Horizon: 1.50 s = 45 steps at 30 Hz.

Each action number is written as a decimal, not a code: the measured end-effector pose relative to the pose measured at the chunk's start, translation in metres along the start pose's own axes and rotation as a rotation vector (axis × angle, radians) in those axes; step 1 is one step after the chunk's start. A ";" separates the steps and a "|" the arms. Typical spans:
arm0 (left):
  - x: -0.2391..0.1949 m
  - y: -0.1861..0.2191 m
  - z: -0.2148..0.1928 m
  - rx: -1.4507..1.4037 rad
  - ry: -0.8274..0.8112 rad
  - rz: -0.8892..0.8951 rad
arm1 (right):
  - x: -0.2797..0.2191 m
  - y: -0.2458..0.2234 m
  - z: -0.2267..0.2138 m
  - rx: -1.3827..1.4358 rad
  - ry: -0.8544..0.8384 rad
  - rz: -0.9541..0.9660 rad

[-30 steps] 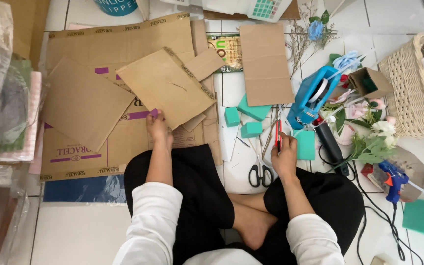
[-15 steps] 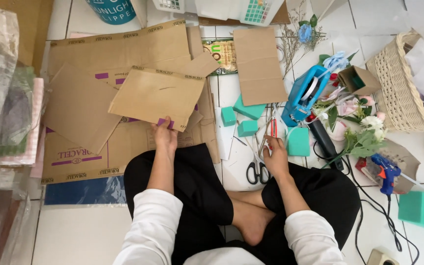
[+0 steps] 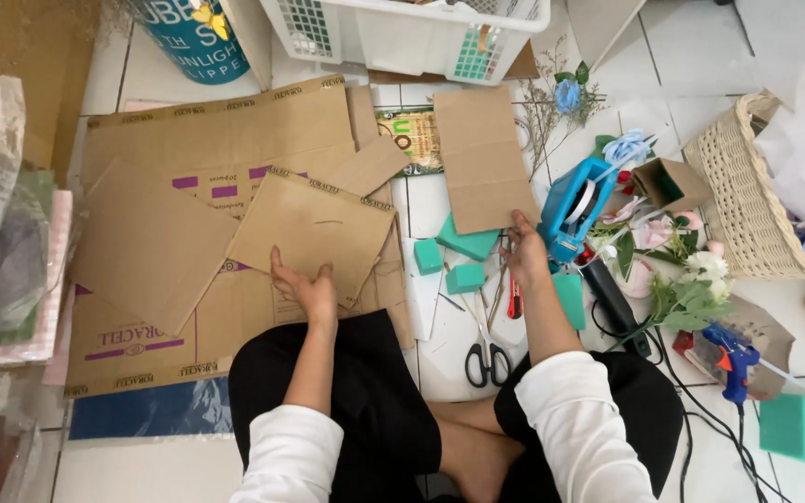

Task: Assembling a base for floral arrangements by cutting floral foam and gluing it to cardboard sheets.

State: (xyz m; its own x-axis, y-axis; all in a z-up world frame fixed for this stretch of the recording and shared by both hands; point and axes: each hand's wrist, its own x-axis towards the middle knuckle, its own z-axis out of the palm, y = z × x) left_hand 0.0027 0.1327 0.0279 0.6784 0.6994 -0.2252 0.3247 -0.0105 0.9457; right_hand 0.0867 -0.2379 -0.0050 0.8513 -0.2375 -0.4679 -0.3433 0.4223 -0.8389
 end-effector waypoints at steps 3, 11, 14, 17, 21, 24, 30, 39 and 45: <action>-0.023 0.032 0.006 0.079 -0.081 0.219 | -0.001 -0.008 -0.001 0.239 0.057 -0.160; -0.047 0.042 0.018 0.152 -0.371 0.540 | -0.039 -0.024 -0.083 0.292 0.120 -0.147; -0.053 0.054 0.011 0.098 -0.480 0.582 | -0.077 -0.031 -0.109 0.288 0.037 0.024; -0.049 0.049 0.007 -0.043 -0.557 0.669 | -0.095 -0.025 -0.134 0.259 -0.016 0.182; -0.051 0.042 0.000 -0.208 -0.651 0.776 | -0.105 -0.019 -0.141 0.350 -0.043 0.266; -0.043 0.005 0.004 -0.159 -0.672 0.432 | -0.137 -0.032 -0.116 0.212 -0.092 0.235; -0.066 0.035 -0.016 -0.204 -0.479 0.225 | -0.169 -0.028 -0.074 -0.498 -0.059 -0.219; -0.066 0.072 -0.023 -0.209 -0.521 0.115 | -0.154 -0.026 -0.013 -0.895 0.169 -0.610; -0.052 0.092 -0.047 -0.571 -0.235 -0.051 | -0.137 -0.007 0.016 -1.055 -0.041 -0.481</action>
State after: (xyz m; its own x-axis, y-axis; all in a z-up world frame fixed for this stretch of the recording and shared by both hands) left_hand -0.0335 0.1284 0.1381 0.8192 0.5125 -0.2575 0.0003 0.4485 0.8938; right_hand -0.0215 -0.1937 0.0693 0.9893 -0.1387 -0.0449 -0.1248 -0.6473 -0.7520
